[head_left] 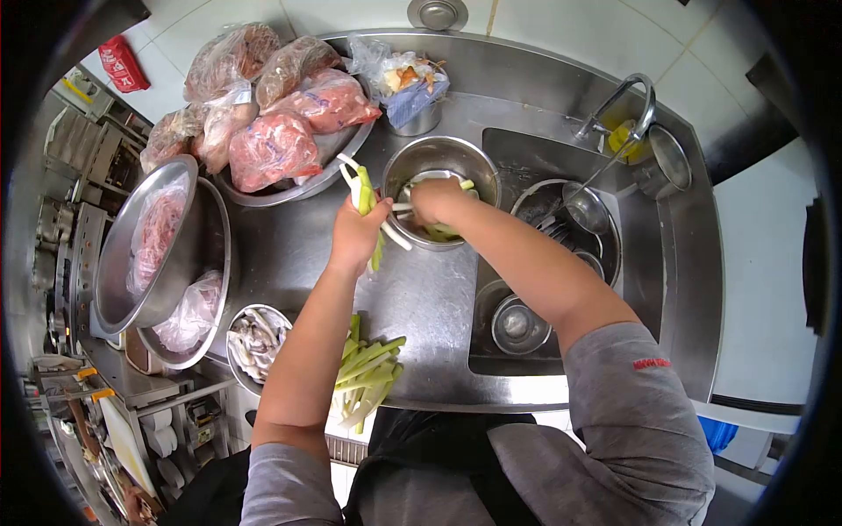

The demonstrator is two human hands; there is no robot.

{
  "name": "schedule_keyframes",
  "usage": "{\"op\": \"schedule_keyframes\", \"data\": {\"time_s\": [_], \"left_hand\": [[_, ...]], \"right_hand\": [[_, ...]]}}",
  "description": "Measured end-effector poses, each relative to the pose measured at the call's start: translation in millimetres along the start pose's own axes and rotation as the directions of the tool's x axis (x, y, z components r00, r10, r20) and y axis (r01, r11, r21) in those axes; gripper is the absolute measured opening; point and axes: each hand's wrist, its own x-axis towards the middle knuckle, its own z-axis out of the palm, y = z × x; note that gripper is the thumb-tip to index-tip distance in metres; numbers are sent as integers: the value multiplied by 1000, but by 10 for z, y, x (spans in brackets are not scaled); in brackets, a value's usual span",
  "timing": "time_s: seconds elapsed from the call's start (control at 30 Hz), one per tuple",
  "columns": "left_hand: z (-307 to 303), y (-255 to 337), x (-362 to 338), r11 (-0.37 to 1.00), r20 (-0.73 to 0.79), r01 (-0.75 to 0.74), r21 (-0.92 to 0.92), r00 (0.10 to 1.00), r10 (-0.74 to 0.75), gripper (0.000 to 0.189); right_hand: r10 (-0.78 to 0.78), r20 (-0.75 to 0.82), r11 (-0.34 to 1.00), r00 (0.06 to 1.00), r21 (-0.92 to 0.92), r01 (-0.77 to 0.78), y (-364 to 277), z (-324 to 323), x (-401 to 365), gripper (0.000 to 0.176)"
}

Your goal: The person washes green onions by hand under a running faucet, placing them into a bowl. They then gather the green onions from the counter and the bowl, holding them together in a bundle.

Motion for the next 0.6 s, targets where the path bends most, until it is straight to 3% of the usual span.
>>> {"op": "schedule_keyframes", "data": {"time_s": [0.03, 0.07, 0.2, 0.3, 0.33, 0.37, 0.4, 0.43, 0.47, 0.5, 0.53, 0.57, 0.6], "left_hand": [[16, 23, -1, 1000, -23, 1, 3, 1000, -1, 14], [20, 16, 15, 1000, -22, -2, 1, 1000, 2, 14], [-5, -33, 23, 998, -14, -27, 64, 1000, 28, 13], [-19, -87, 66, 993, -7, -29, 112, 1000, 30, 16], [-29, -104, 76, 988, -13, -36, 150, 999, 38, 18], [-36, -120, 79, 987, -15, -41, 153, 999, 44, 18], [-26, -115, 67, 966, -62, -118, 230, 989, 136, 19], [-5, -100, 57, 933, -101, -189, 307, 968, 230, 21], [23, -24, 36, 931, -100, -196, 308, 966, 237, 21], [57, 111, -5, 789, -138, -397, 468, 849, 509, 24], [92, 239, -41, 578, -122, -532, 619, 662, 740, 28], [130, 343, -46, 574, -117, -538, 617, 659, 743, 28], [173, 442, -35, 610, -92, -518, 600, 713, 696, 30]], "right_hand": [[-14, 77, 997, 997, -76, 20, 9, 22, 15, 42], [-83, 34, 972, 996, -217, 89, 11, 60, 19, 37], [-86, 77, 978, 993, -185, 99, 41, 113, 37, 36], [-196, -72, 981, 978, -26, 194, 249, 36, 9, 36], [-225, -203, 953, 953, 156, 259, 339, -47, 23, 32], [-226, -335, 885, 915, 321, 336, 431, -115, 22, 29], [-228, -316, 676, 921, 629, 384, 528, -186, -25, 25], [-240, -299, 374, 924, 849, 372, 610, -292, -110, 20], [-200, -182, 329, 963, 913, 241, 597, -537, -405, 21], [-197, -189, 330, 962, 911, 246, 639, -535, -457, 21], [-222, -243, 174, 944, 943, 283, 681, -532, -501, 23], [-236, -300, 13, 924, 950, 311, 713, -520, -539, 25], [-270, -326, -48, 906, 944, 325, 714, -524, -595, 29]]}}
